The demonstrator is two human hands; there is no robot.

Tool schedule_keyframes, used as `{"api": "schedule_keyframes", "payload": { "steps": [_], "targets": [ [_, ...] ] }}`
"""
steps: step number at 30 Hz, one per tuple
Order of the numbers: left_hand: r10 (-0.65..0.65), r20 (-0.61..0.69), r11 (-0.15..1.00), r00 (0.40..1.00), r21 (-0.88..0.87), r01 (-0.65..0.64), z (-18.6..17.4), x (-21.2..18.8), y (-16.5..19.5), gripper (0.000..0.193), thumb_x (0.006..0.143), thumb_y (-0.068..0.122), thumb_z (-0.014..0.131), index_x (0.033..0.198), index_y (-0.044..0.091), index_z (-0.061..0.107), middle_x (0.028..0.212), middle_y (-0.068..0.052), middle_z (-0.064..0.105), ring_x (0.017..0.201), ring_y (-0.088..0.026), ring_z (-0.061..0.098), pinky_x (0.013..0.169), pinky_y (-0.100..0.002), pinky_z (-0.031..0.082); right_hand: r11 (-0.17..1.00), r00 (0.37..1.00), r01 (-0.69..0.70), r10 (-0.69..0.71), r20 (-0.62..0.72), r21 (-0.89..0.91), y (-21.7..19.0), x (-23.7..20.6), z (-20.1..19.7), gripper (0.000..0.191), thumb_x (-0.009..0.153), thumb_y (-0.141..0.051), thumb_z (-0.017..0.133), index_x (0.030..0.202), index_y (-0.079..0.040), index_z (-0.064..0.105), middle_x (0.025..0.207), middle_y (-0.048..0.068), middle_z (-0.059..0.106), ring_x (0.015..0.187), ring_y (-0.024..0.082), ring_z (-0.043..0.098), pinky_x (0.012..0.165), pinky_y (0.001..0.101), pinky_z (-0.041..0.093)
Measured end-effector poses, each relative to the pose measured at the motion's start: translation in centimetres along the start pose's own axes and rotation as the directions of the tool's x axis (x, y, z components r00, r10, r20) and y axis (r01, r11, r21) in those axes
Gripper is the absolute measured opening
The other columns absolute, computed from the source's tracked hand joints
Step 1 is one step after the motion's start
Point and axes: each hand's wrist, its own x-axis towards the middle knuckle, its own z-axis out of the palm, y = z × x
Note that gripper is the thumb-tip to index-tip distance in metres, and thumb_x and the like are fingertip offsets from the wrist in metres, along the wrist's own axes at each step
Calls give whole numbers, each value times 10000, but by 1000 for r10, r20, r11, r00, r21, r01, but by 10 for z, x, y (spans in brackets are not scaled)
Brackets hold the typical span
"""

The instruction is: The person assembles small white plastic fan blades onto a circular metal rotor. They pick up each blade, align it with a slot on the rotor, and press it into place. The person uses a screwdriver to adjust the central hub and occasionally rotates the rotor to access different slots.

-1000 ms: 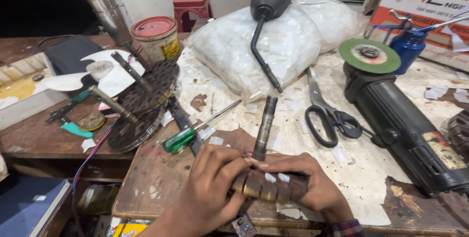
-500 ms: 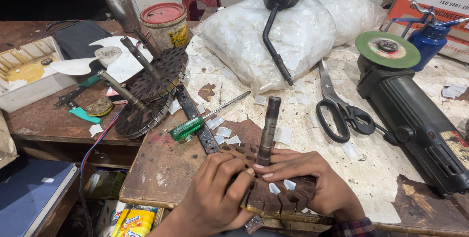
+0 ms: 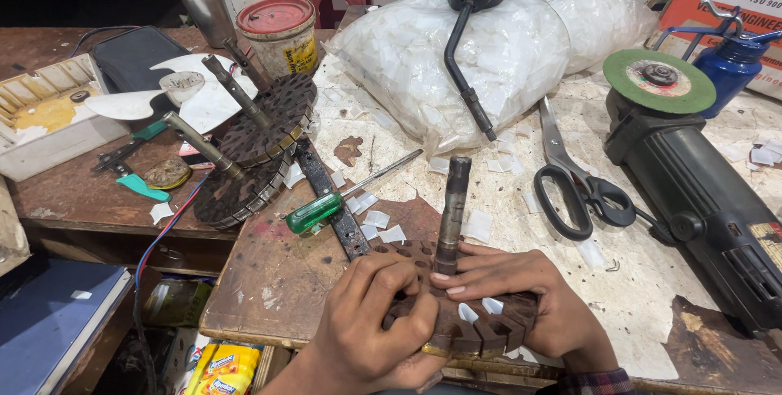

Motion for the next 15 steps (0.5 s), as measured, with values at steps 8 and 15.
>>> {"api": "schedule_keyframes", "payload": {
  "steps": [8, 15],
  "targets": [
    [-33, -4, 999, 999, -13, 33, 0, 1, 3, 397, 686, 242, 792, 1002, 52, 646, 977, -110, 571, 936, -292, 627, 833, -422, 552, 1000, 1000, -9, 9, -6, 23, 9, -4, -2, 606, 993, -405, 360, 1155, -48, 822, 1223, 186, 819, 1241, 391, 708, 1298, 593, 331],
    [-3, 100, 1000, 995, -2, 3, -6, -1, -2, 486, 703, 235, 779, 1105, 20, 612, 1022, -147, 548, 970, -322, 605, 848, -468, 548, 996, 1000, -20, 21, -18, 92, 9, -6, -3, 786, 416, -210, 581, 1147, -44, 819, 1215, 205, 811, 1249, 405, 696, 1301, 593, 301]
  ]
}}
